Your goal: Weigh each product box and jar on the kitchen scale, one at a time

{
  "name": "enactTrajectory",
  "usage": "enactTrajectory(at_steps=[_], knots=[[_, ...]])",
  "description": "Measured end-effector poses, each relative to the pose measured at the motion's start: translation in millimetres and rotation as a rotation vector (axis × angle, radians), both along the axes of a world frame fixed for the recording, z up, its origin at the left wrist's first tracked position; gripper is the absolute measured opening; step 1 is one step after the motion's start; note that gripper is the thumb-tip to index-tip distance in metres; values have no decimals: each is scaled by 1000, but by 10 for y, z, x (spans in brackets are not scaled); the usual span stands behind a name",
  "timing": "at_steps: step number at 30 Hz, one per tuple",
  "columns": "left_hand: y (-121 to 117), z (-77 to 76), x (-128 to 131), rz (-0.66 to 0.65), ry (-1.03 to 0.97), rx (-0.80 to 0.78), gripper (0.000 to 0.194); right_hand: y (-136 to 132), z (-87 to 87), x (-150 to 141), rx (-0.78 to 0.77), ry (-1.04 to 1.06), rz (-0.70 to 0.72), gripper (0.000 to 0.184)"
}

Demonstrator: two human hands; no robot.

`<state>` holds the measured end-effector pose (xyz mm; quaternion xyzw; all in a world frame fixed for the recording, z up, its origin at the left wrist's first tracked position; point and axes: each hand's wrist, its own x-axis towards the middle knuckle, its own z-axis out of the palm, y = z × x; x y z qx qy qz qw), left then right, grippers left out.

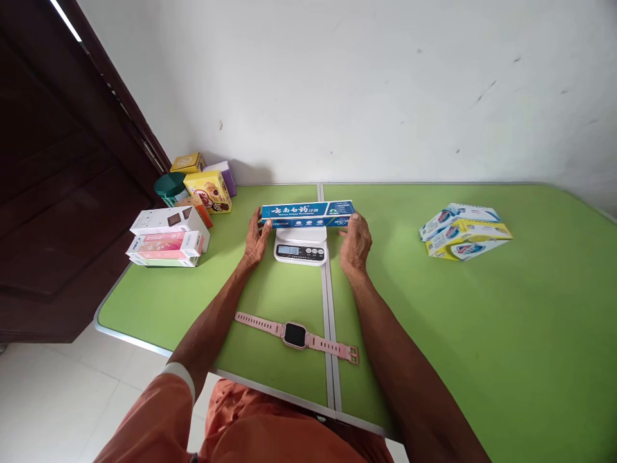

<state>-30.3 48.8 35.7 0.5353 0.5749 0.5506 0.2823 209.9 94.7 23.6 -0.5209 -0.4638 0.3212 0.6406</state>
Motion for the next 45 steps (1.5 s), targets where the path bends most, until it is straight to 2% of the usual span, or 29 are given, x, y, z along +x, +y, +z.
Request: enactTrajectory(at_steps=[3, 6, 12, 17, 19, 22, 25, 27, 29, 31, 34, 36, 39, 42, 45], knots=[[32, 65, 17, 65, 235, 32, 108, -6, 12, 1, 4, -11, -8, 92], [83, 217, 79, 96, 567, 53, 110, -9, 3, 2, 5, -10, -8, 88], [277, 600, 206, -138, 1017, -49, 84, 69, -76, 55, -21, 20, -20, 78], [401, 882, 199, -261, 1111, -210, 60, 192, -30, 175, -64, -48, 64, 76], [363, 982, 190, -303, 1103, -232, 56, 197, 32, 235, -79, -90, 69, 77], [214, 1145, 91, -329, 1074, -178, 52, 131, 198, 263, -65, -145, 78, 77], [-31, 1399, -192, -279, 1061, -79, 51, -20, 469, 116, 23, -163, 166, 74], [-241, 1633, -487, -220, 1056, -37, 53, -140, 674, -113, 80, -143, 299, 73], [-474, 1888, -838, -154, 1056, -39, 56, -241, 855, -439, 126, -125, 487, 75], [-706, 2119, -1219, -90, 1050, -86, 55, -298, 994, -833, 197, -108, 617, 83], [-990, 2350, -1799, 15, 1013, -198, 59, -292, 1132, -1473, 285, -116, 758, 78], [-1112, 2414, -2158, 61, 966, -268, 66, -254, 1193, -1882, 340, -137, 810, 69], [-1195, 2398, -2585, 114, 895, -334, 73, -199, 1237, -2393, 391, -220, 828, 59], [-1191, 2298, -2827, 146, 812, -385, 78, -164, 1204, -2715, 394, -348, 814, 53], [-1144, 2181, -2922, 174, 743, -384, 77, -131, 1110, -2840, 365, -408, 805, 52]])
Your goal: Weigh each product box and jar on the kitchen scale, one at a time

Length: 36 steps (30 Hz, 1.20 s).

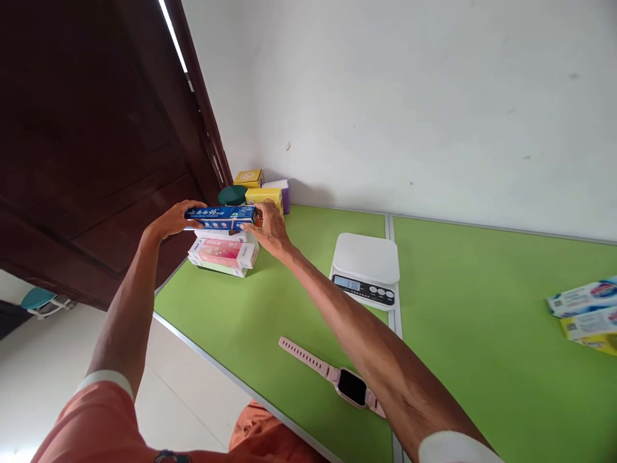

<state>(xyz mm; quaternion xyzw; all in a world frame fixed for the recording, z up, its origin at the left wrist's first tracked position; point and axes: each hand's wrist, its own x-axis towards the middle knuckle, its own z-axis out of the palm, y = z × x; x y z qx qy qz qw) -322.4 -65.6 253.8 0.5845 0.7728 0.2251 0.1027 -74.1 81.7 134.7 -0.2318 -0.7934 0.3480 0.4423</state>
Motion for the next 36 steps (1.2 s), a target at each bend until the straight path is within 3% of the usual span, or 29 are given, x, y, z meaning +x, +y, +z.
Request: enactTrajectory(at_steps=[4, 9, 12, 16, 19, 22, 25, 27, 29, 32, 34, 36], knots=[[58, -80, -73, -18, 19, 7, 79, 55, -118, -11, -17, 41, 31, 52], [39, -13, -23, 25, 64, -38, 87, 70, -165, -17, -49, 74, 61, 58], [-24, 56, 338, 59, 147, 120, 86, 8, -172, 57, -67, 54, 43, 73], [-88, -31, 1285, -103, 113, 431, 62, -161, -225, 431, -38, 14, -16, 84], [-30, -389, 2056, -354, -47, 416, 58, -320, -310, 956, 27, 15, -46, 65], [181, -981, 2583, -536, -258, 321, 63, -461, -440, 1644, 94, 4, -150, 44], [508, -1560, 2804, -443, -471, 200, 86, -554, -613, 2445, 120, -38, -372, 37], [732, -1823, 2842, -312, -576, 156, 101, -591, -733, 3023, 118, -65, -578, 40], [917, -1978, 2854, -234, -629, 165, 109, -606, -839, 3608, 109, -73, -847, 51], [1075, -2080, 2915, -195, -646, 192, 117, -560, -972, 4371, 65, -45, -1280, 78], [1111, -2112, 3008, -182, -654, 199, 123, -462, -1058, 4710, -6, -27, -1429, 98], [1121, -2139, 3120, -164, -671, 214, 122, -318, -1141, 4878, -95, -15, -1443, 113]])
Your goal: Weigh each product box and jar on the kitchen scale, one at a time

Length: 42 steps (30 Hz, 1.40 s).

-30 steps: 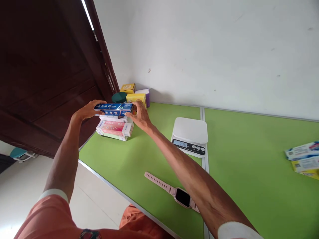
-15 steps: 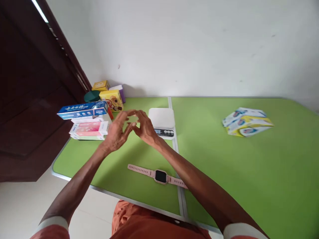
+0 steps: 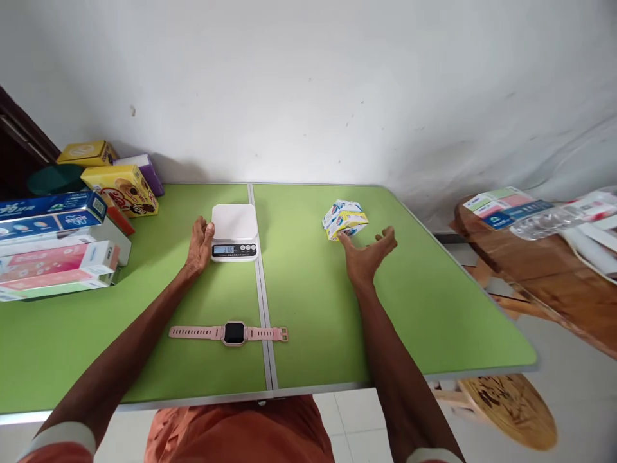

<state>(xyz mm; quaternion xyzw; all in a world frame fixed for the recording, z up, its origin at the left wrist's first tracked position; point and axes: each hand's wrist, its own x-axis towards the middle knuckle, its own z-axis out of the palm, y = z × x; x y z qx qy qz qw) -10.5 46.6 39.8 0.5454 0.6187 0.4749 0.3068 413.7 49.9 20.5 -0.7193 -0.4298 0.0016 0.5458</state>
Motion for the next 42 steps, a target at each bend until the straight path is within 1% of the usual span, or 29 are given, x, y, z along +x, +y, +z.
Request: enactTrajectory(at_steps=[2, 4, 5, 8, 10, 12, 15, 17, 22, 26, 30, 33, 36, 39, 42], knots=[[1, -24, 94, 28, -11, 17, 116, 160, -65, 30, -36, 67, 28, 119], [-3, -38, 149, 57, -14, 28, 111, 303, -99, -16, -46, 127, 41, 115], [-7, -40, 162, 69, -16, 29, 109, 360, -106, -47, -50, 147, 49, 109], [-28, -36, 174, 82, -20, 34, 103, 449, -108, -114, -98, 147, 47, 83], [-45, -37, 180, 78, -15, 47, 101, 435, -108, -130, -136, 119, 10, 70], [-60, -48, 190, 75, -14, 57, 99, 372, -106, -144, -148, 107, -29, 63], [-72, -72, 203, 75, -17, 61, 98, 236, -81, -233, -118, 130, -63, 57], [-73, -77, 205, 67, -11, 73, 98, 146, -34, -373, -67, 145, -49, 57], [-104, -32, 201, 39, -6, 109, 95, -10, 169, -932, 75, 160, 125, 58], [-108, -39, 172, 58, -13, 121, 93, 26, 270, -1272, 47, 168, 323, 54], [-98, -40, 153, 35, 93, 173, 97, 127, 355, -1506, 14, 84, 514, 50], [-95, 60, 149, 19, 200, 234, 97, 240, 466, -1748, 57, 2, 674, 49], [-56, 218, 149, -4, 255, 296, 92, 388, 536, -2021, 112, -72, 770, 49], [30, 364, 159, -43, 259, 342, 81, 511, 508, -2253, 159, -140, 807, 50], [152, 448, 163, -69, 257, 345, 68, 581, 422, -2425, 187, -170, 839, 48]])
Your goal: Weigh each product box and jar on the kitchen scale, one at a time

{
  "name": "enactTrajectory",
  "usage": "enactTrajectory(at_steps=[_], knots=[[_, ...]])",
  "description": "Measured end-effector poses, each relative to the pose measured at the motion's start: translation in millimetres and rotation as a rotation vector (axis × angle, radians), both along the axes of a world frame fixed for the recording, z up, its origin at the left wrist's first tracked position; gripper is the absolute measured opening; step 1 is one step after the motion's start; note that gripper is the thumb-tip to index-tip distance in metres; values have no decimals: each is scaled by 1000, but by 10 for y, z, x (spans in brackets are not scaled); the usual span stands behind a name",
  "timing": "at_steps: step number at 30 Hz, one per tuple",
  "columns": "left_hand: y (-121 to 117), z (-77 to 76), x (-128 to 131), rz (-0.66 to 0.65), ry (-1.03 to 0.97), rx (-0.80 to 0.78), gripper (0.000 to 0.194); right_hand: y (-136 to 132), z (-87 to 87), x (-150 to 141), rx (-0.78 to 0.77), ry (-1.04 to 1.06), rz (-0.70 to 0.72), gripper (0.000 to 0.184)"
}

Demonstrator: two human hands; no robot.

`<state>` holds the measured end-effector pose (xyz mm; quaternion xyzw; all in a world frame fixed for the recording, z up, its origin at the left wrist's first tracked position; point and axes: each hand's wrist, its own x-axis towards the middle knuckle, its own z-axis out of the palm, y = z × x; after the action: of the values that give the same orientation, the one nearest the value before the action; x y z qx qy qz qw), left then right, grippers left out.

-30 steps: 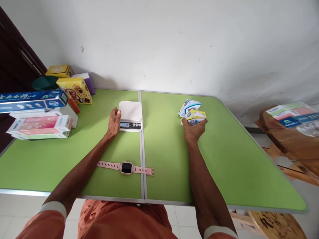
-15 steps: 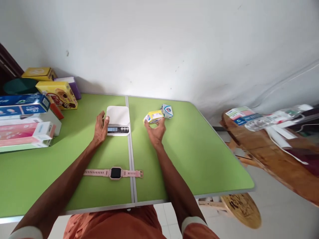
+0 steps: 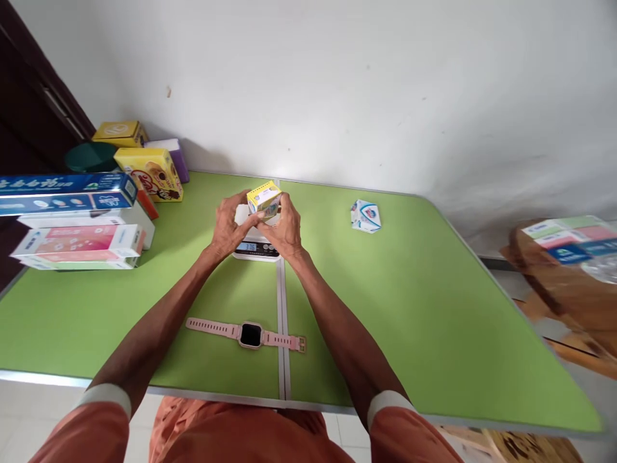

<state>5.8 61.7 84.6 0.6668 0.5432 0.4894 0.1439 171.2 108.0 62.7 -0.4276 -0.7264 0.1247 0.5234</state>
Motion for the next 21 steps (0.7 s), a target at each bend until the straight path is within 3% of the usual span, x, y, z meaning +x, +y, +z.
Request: enactTrajectory(at_steps=[4, 8, 16, 21], knots=[[168, 20, -60, -74, -49, -35, 52, 56, -79, -121, -12, 15, 3, 46], [290, -7, -175, -129, -65, -50, 51, 100, -94, -100, -69, 23, 58, 49], [407, -33, -269, -238, -98, -85, 60, 126, -85, -35, -142, 97, 124, 46], [320, -85, -312, -185, -152, -128, 79, 102, -134, 54, -150, 117, 132, 60]])
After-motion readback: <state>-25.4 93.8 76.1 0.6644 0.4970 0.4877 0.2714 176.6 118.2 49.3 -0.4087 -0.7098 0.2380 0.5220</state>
